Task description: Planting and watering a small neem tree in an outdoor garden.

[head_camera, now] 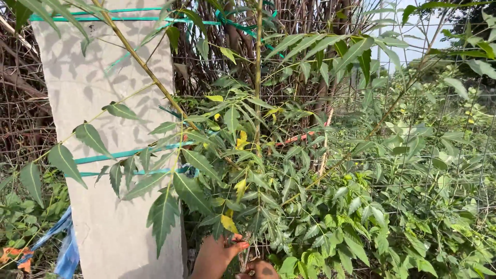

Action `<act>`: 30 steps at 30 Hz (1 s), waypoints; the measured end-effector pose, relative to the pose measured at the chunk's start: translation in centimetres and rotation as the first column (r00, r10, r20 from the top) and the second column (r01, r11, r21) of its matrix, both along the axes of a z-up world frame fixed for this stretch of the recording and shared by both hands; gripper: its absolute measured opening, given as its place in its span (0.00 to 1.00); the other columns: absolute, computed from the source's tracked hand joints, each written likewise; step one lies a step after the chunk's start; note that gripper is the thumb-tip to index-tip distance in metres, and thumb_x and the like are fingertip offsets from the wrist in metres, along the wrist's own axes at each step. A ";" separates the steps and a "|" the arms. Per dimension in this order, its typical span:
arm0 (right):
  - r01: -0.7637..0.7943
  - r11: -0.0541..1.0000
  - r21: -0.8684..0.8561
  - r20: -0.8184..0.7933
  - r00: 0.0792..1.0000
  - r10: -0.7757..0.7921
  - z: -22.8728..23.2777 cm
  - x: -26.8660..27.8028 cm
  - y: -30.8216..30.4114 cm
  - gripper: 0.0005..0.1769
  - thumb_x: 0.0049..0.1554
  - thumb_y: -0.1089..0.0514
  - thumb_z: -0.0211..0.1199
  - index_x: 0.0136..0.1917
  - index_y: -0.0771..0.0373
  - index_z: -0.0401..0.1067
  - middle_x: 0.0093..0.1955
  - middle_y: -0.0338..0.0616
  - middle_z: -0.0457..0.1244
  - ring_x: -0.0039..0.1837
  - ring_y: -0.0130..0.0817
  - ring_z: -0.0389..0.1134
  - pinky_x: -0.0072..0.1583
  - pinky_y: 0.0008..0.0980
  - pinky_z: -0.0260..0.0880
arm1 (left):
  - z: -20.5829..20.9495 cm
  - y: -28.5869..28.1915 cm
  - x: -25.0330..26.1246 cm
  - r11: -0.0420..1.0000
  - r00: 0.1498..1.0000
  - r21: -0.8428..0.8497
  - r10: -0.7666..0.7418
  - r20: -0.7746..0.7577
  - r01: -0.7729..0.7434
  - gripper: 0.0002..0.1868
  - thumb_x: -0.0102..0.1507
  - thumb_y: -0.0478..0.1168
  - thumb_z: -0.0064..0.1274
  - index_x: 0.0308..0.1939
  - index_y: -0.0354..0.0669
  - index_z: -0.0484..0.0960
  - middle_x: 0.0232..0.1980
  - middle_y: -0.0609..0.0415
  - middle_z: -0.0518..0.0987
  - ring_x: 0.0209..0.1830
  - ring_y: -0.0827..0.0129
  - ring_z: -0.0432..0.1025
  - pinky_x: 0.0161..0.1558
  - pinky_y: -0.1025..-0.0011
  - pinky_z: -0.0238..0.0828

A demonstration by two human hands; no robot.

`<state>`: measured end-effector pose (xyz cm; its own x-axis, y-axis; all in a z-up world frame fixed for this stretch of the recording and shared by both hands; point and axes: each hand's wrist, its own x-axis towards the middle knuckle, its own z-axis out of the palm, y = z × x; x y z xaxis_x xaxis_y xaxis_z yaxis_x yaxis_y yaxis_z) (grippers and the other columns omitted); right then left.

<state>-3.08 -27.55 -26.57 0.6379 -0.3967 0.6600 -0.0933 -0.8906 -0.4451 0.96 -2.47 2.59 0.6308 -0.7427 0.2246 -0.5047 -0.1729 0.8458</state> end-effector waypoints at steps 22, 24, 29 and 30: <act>-0.025 0.932 0.362 -0.204 0.973 0.105 20.1 -12.6 16.3 0.29 0.54 0.44 0.67 0.64 0.59 0.70 0.64 0.49 0.59 0.61 0.44 0.65 0.57 0.41 0.75 | -0.9 1.7 -1.1 0.993 0.944 -0.115 0.056 0.324 -0.020 0.24 0.51 0.53 0.71 0.39 0.37 0.86 0.36 0.45 0.86 0.36 0.54 0.81 0.38 0.61 0.75; 0.020 0.946 0.323 -0.283 0.956 0.077 17.6 -12.1 15.3 0.27 0.54 0.46 0.67 0.64 0.59 0.71 0.66 0.47 0.59 0.64 0.45 0.66 0.61 0.41 0.72 | -2.2 2.0 -0.5 0.976 0.953 -0.190 -0.046 0.300 0.107 0.21 0.54 0.50 0.67 0.37 0.35 0.83 0.35 0.46 0.86 0.37 0.58 0.83 0.39 0.65 0.76; 0.044 0.950 0.309 -0.387 0.918 0.083 17.0 -11.8 15.1 0.27 0.58 0.44 0.67 0.64 0.62 0.70 0.66 0.49 0.61 0.67 0.45 0.66 0.68 0.40 0.66 | -0.3 3.3 -2.2 0.983 0.967 -0.138 -0.082 0.241 0.118 0.15 0.57 0.43 0.66 0.37 0.35 0.83 0.35 0.46 0.84 0.33 0.57 0.81 0.39 0.68 0.73; 0.065 0.934 0.350 -0.388 0.918 0.082 17.4 -11.8 15.5 0.26 0.58 0.46 0.66 0.64 0.62 0.69 0.67 0.48 0.60 0.64 0.44 0.67 0.67 0.39 0.67 | -0.3 3.2 -2.4 0.991 0.959 -0.083 -0.077 0.274 0.103 0.15 0.58 0.45 0.66 0.37 0.35 0.83 0.34 0.44 0.84 0.33 0.54 0.80 0.40 0.66 0.73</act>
<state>-14.87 -12.06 -9.12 0.8180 -0.5474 0.1766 -0.3173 -0.6855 -0.6553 -1.48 0.77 2.27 0.4686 -0.7603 0.4498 -0.7263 -0.0417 0.6861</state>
